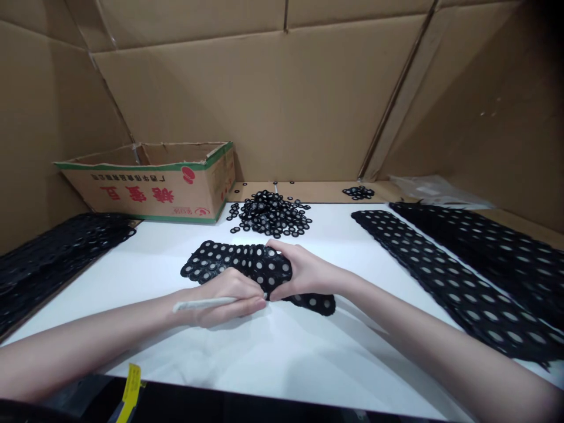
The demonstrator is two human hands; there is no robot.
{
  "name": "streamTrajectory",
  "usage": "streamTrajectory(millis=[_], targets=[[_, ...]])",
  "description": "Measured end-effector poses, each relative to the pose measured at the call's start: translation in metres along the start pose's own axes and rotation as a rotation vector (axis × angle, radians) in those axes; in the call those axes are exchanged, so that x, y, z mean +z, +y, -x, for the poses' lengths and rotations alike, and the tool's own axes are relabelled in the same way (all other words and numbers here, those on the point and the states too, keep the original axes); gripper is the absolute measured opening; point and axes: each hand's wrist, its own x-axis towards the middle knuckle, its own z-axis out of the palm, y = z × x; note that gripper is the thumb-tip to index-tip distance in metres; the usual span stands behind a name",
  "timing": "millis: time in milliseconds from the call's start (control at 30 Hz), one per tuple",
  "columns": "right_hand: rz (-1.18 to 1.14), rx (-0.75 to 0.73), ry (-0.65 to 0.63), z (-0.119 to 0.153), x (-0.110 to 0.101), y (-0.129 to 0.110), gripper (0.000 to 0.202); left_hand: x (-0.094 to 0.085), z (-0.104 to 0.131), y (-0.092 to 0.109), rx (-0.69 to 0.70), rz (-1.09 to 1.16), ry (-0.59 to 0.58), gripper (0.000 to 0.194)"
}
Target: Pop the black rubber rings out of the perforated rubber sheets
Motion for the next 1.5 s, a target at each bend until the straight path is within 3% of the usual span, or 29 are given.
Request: streamTrajectory(millis=[67,233,400,500,567,633,867,1133,1500], targets=[[0.001,0.001,-0.007,-0.001,-0.001,0.001,0.066,0.001,0.000,-0.001,-0.027,0.017,0.019,0.044],[0.055,-0.005,0.022,-0.005,-0.011,0.011,0.082,-0.006,0.001,-0.010,-0.229,0.370,0.169,0.049],[0.135,0.084,-0.094,-0.013,-0.031,0.026,0.086,-0.025,-0.007,-0.026,-0.260,0.351,0.332,0.050],[0.127,0.037,-0.067,-0.022,-0.033,0.030,0.062,-0.035,-0.021,-0.042,-0.286,0.290,0.367,0.051],[0.139,0.074,-0.004,-0.029,-0.028,0.030,0.038,-0.039,-0.030,-0.053,-0.302,0.276,0.389,0.051],[0.160,0.113,0.027,-0.034,-0.021,0.030,0.026,-0.039,-0.037,-0.062,-0.296,0.285,0.409,0.051],[0.230,0.141,0.238,-0.031,0.003,0.034,0.003,-0.036,-0.037,-0.059,-0.236,0.273,0.321,0.047],[0.050,0.072,0.335,-0.028,0.009,0.036,0.009,-0.033,-0.041,-0.057,-0.180,0.063,0.287,0.045],[0.023,0.094,0.364,-0.031,0.012,0.040,0.016,-0.030,-0.041,-0.056,-0.175,-0.036,0.280,0.047]])
